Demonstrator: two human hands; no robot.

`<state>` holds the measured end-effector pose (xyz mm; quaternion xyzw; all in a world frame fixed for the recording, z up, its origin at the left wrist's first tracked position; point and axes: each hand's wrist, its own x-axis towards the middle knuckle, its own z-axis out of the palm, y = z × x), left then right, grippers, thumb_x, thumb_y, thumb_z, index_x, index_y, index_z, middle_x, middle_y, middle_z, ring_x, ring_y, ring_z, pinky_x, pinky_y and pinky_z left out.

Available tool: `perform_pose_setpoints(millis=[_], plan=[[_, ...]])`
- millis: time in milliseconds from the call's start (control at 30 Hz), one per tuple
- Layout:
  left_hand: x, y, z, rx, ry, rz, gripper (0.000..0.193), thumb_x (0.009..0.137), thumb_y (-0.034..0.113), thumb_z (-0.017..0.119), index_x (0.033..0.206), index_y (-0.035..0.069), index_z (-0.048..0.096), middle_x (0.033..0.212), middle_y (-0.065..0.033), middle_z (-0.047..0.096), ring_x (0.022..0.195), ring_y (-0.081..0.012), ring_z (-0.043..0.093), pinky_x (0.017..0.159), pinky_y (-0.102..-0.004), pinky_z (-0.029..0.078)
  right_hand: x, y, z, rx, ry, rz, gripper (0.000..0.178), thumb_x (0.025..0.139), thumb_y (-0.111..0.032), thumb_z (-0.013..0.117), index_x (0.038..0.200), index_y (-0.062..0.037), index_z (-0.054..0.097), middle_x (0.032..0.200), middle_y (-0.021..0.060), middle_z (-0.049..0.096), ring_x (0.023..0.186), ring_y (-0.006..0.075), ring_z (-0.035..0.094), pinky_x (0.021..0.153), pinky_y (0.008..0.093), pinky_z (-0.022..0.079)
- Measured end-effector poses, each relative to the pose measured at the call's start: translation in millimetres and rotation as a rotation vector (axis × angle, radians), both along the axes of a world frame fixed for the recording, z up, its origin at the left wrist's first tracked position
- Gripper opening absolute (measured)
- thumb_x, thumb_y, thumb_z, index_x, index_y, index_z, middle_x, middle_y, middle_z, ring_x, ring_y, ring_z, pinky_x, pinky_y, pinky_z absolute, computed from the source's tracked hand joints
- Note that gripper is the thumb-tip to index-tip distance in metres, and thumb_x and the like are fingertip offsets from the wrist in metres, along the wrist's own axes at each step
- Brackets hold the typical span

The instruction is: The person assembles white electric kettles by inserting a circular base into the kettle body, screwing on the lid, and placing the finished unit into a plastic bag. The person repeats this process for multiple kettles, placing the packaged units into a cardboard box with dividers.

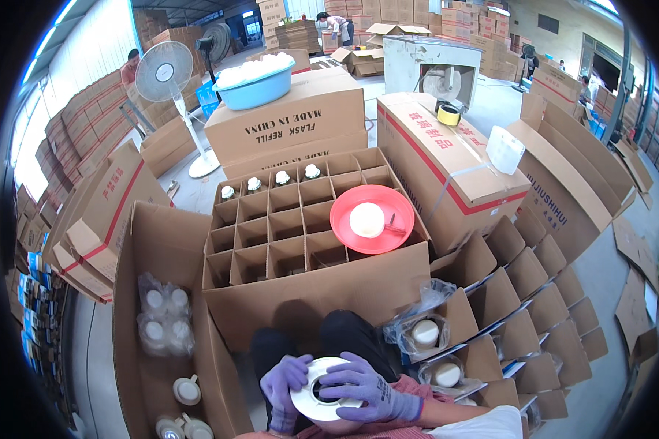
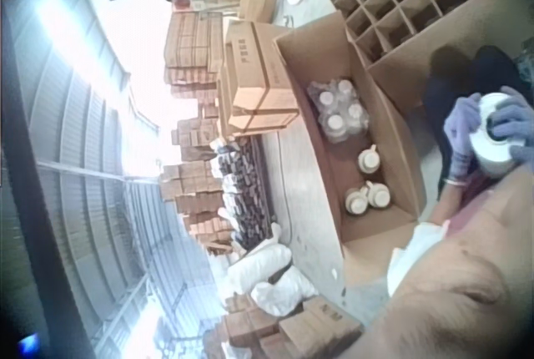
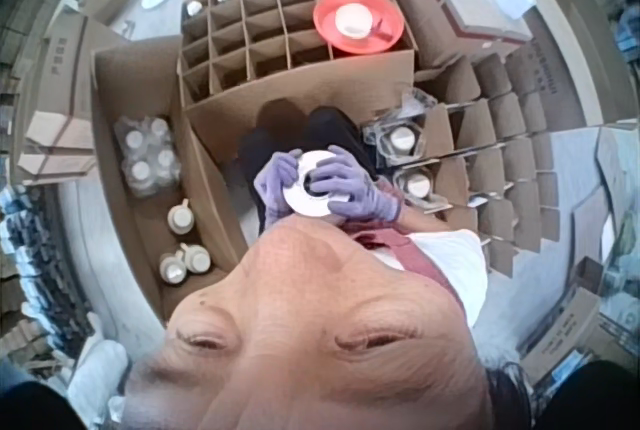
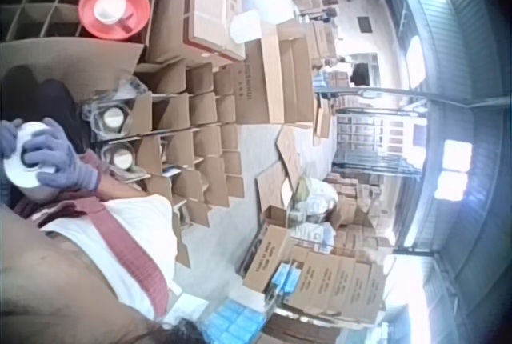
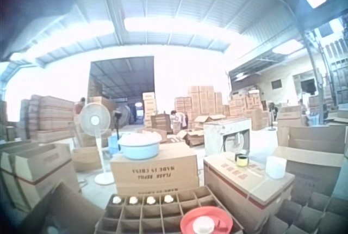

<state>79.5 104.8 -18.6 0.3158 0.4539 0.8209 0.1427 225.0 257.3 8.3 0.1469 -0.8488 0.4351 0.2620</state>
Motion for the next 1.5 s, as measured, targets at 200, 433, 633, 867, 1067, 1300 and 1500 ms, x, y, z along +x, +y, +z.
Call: perform_pose_setpoints(millis=[200,433,633,867,1067,1300,1500], plan=[[-59,27,-6,-0.405,-0.016,-0.44,0.041,0.104,0.024,0.047,0.127,-0.009,0.059,0.126,-0.0212,0.064,0.113,-0.0262,0.064,0.099,-0.0353,0.052,-31,-41,13,0.294,0.105,-0.299,0.04,0.079,-0.034,0.077,0.113,-0.0154,0.07,0.108,0.001,0.065,0.098,0.0207,0.063,0.094,0.0391,0.05],[-23,-28,6,-0.534,0.049,-0.258,0.033,0.101,0.013,0.044,0.115,-0.006,0.068,0.134,-0.0202,0.06,0.121,-0.0248,0.059,0.105,-0.0351,0.045,-35,25,-26,-0.133,0.06,0.217,0.023,0.09,-0.02,0.067,0.112,-0.0135,0.074,0.123,0.006,0.065,0.125,0.0285,0.053,0.117,0.0504,0.024],[-22,-20,13,-0.481,0.109,-0.149,0.034,0.092,0.004,0.05,0.121,-0.004,0.066,0.13,-0.019,0.062,0.125,-0.029,0.057,0.11,-0.0368,0.039,-31,19,-10,0.086,-0.001,0.03,0.026,0.089,-0.024,0.069,0.113,-0.0155,0.069,0.128,0.0065,0.062,0.126,0.0307,0.052,0.114,0.0503,0.028],[-25,-50,12,-0.387,0.262,-0.192,0.038,0.091,0.01,0.048,0.119,-0.01,0.065,0.127,-0.0208,0.064,0.127,-0.0285,0.056,0.115,-0.0437,0.035,-40,73,-66,-0.136,-0.113,0.04,0.039,0.086,-0.026,0.072,0.121,-0.0101,0.066,0.126,0.0123,0.061,0.123,0.0334,0.053,0.11,0.0467,0.036],[-19,-24,23,-0.66,0.363,-0.075,0.045,0.103,0.022,0.042,0.129,-0.011,0.057,0.131,-0.02,0.062,0.125,-0.0299,0.058,0.11,-0.0375,0.04,-39,19,19,-0.115,-0.066,0.259,0.044,0.086,-0.026,0.072,0.123,-0.005,0.065,0.127,0.0149,0.061,0.126,0.0331,0.052,0.11,0.0483,0.037],[-26,-46,20,-0.507,0.198,-0.083,0.032,0.093,0.01,0.049,0.112,-0.005,0.07,0.135,-0.0225,0.057,0.125,-0.0309,0.055,0.109,-0.0371,0.04,-28,42,15,-0.028,-0.046,-0.014,0.052,0.081,-0.031,0.075,0.126,-0.0075,0.062,0.123,0.0143,0.062,0.111,0.034,0.058,0.099,0.0476,0.043],[-17,-27,7,-0.433,-0.07,-0.164,0.047,0.097,0.026,0.045,0.123,-0.007,0.064,0.137,-0.0233,0.057,0.126,-0.0315,0.055,0.11,-0.0379,0.038,-41,2,2,0.117,0.024,0.051,0.058,0.086,-0.047,0.065,0.13,-0.0093,0.061,0.127,0.0122,0.06,0.117,0.0355,0.054,0.105,0.0526,0.036]])
